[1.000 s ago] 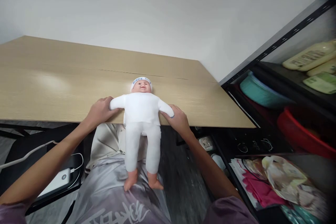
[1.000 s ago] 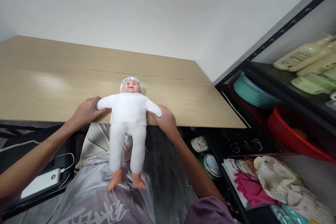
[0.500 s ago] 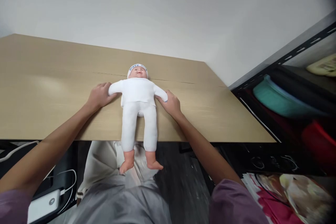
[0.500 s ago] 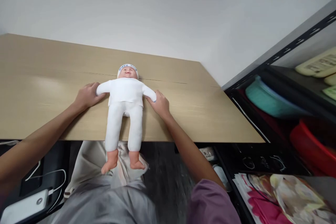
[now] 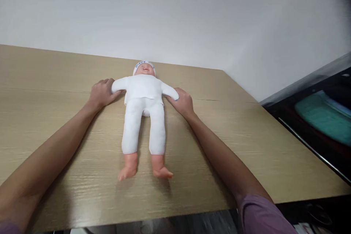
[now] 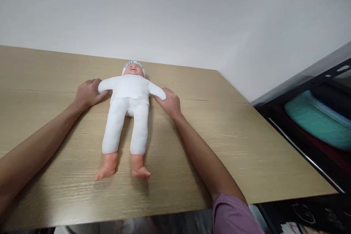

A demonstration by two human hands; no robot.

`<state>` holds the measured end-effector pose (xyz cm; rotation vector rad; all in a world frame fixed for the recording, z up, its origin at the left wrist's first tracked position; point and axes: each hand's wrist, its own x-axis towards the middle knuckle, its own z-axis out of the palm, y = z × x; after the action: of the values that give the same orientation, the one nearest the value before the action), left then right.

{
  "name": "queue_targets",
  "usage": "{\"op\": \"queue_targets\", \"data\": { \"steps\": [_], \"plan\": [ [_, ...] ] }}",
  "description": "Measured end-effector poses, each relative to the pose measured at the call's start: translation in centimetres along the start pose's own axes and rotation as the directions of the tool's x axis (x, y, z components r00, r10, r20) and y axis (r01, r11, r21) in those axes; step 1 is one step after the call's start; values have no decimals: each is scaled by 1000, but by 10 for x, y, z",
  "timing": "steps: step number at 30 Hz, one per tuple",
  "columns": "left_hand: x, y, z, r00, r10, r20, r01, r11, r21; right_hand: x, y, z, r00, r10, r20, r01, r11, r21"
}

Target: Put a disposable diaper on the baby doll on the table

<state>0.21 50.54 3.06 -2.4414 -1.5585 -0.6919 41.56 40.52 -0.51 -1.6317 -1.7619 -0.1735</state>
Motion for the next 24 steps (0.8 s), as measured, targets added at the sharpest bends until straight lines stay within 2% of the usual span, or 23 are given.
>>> {"op": "queue_targets", "data": {
  "steps": [4, 8, 15, 21, 24],
  "plan": [
    [29, -7, 13, 1000, -6, -5, 6, 999, 43, 28, 16, 17, 1000, -10, 16, 11, 998, -67],
    [38, -12, 18, 1000, 2, 15, -3, 997, 80, 39, 27, 25, 999, -46, 22, 48, 994, -103],
    [23, -19, 18, 1000, 28, 8, -28, 999, 41, 26, 36, 23, 996, -71, 51, 74, 995, -59],
    [5, -40, 6, 998, 32, 57, -26, 994, -104, 15, 38, 13, 988, -27, 150, 34, 998, -48],
    [-6, -49, 0, 998, 17, 64, -7, 988, -155, 6, 37, 10, 990, -22, 137, 29, 999, -44]
  ]
}}
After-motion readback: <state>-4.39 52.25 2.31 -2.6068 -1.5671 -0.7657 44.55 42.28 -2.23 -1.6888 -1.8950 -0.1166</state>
